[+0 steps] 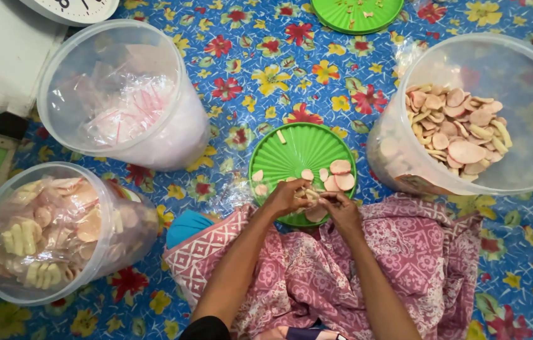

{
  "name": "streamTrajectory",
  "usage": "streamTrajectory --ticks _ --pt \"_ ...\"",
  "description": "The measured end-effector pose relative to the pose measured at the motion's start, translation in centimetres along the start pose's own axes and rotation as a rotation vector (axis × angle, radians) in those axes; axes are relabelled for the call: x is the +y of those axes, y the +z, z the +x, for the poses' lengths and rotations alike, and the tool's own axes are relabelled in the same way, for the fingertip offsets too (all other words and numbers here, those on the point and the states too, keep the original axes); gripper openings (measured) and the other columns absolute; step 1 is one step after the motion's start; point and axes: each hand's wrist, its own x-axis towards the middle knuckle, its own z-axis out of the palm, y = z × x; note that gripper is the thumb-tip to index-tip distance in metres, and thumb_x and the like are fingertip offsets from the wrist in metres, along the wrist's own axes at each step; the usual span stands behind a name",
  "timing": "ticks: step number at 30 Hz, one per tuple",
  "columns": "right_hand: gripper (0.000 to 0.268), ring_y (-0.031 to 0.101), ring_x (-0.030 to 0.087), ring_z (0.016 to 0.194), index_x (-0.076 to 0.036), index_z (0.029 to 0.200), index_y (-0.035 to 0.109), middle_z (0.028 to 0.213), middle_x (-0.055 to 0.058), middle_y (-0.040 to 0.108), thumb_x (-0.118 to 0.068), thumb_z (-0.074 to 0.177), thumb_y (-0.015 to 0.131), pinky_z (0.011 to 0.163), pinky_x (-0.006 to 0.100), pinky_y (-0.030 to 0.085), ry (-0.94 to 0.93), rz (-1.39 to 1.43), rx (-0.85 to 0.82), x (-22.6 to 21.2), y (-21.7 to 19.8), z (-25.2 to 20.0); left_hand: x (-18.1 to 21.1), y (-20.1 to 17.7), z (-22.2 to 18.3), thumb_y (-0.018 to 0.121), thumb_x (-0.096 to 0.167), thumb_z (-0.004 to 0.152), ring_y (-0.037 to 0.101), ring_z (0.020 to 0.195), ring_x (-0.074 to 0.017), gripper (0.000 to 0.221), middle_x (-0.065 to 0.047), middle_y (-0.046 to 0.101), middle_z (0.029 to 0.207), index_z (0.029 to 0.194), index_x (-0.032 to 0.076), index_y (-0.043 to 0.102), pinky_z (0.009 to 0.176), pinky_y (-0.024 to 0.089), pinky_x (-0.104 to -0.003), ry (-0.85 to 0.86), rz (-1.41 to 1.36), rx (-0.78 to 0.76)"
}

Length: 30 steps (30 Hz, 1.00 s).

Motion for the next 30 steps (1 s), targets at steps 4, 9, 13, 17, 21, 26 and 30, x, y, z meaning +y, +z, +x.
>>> streamTrajectory --ticks 4,9,13,17,21,26,30 --pt "0.016 0.059 0.013 0.076 -0.012 0.093 0.071 0.081 0.006 0.065 -0.016 0.077 0.075 0.07 0.028 0.049 -0.014 -0.041 0.006 1.4 -0.1 0.6 0.8 -0.2 -0.1 0.08 0.019 0.064 0.066 0.082 -0.0305 0.039 -0.01 0.069 0.075 0.099 0.022 0.062 0.075 0.051 -0.042 0.001 0.0 -0.015" --pt "0.013 0.061 0.014 0.081 -0.01 0.096 0.065 0.088 0.009 0.066 -0.014 0.085 0.067 0.069 0.027 0.05 0.0 -0.017 0.022 2.3 -0.4 1.1 0.7 -0.9 0.5 0.07 0.021 0.077 0.067 0.072 -0.0318 0.028 -0.016 0.068 0.082 0.104 0.022 0.063 0.065 0.055 -0.039 -0.038 -0.08 0.068" --pt "0.014 0.06 0.014 0.087 -0.009 0.098 0.063 0.095 0.009 0.066 -0.012 0.085 0.066 0.073 0.027 0.05 -0.044 0.032 -0.003 1.6 0.2 0.9 -0.7 -0.2 1.0 0.069 0.019 0.079 0.067 0.069 -0.0309 0.023 -0.015 0.068 0.082 0.101 0.019 0.065 0.06 0.055 -0.037 -0.013 -0.084 0.082" --pt "0.028 0.058 0.011 0.091 -0.011 0.105 0.062 0.1 0.003 0.064 -0.011 0.079 0.072 0.075 0.022 0.049 -0.062 0.046 -0.049 1.5 0.4 0.6 -1.2 0.2 0.9 0.069 0.018 0.08 0.066 0.066 -0.0278 0.02 -0.014 0.068 0.079 0.099 0.016 0.067 0.057 0.054 -0.035 0.004 -0.113 0.082" --pt "0.024 0.059 0.012 0.088 -0.009 0.104 0.065 0.096 0.006 0.064 -0.014 0.082 0.07 0.076 0.024 0.05 -0.065 0.034 -0.064 1.7 0.3 0.6 -0.3 -0.4 0.5 0.066 0.018 0.082 0.066 0.063 -0.0233 0.021 -0.01 0.067 0.075 0.103 0.02 0.066 0.056 0.054 -0.034 -0.011 -0.112 0.107" --pt "0.016 0.062 0.014 0.086 -0.011 0.099 0.068 0.09 0.007 0.067 -0.017 0.084 0.068 0.075 0.027 0.051 -0.089 -0.07 -0.076 0.8 0.2 0.0 -0.5 -0.2 0.4 0.071 0.02 0.079 0.067 0.07 -0.0251 0.015 -0.009 0.068 0.077 0.093 0.017 0.066 0.061 0.054 -0.033 -0.006 -0.118 0.116" --pt "0.01 0.065 0.019 0.088 -0.013 0.095 0.068 0.088 0.007 0.069 -0.015 0.086 0.065 0.077 0.031 0.05 -0.156 -0.181 -0.038 1.1 0.2 -0.2 -0.8 0.2 0.7 0.066 0.019 0.083 0.064 0.063 -0.0171 0.012 -0.008 0.068 0.078 0.095 0.019 0.069 0.056 0.054 -0.028 0.006 -0.14 0.129"
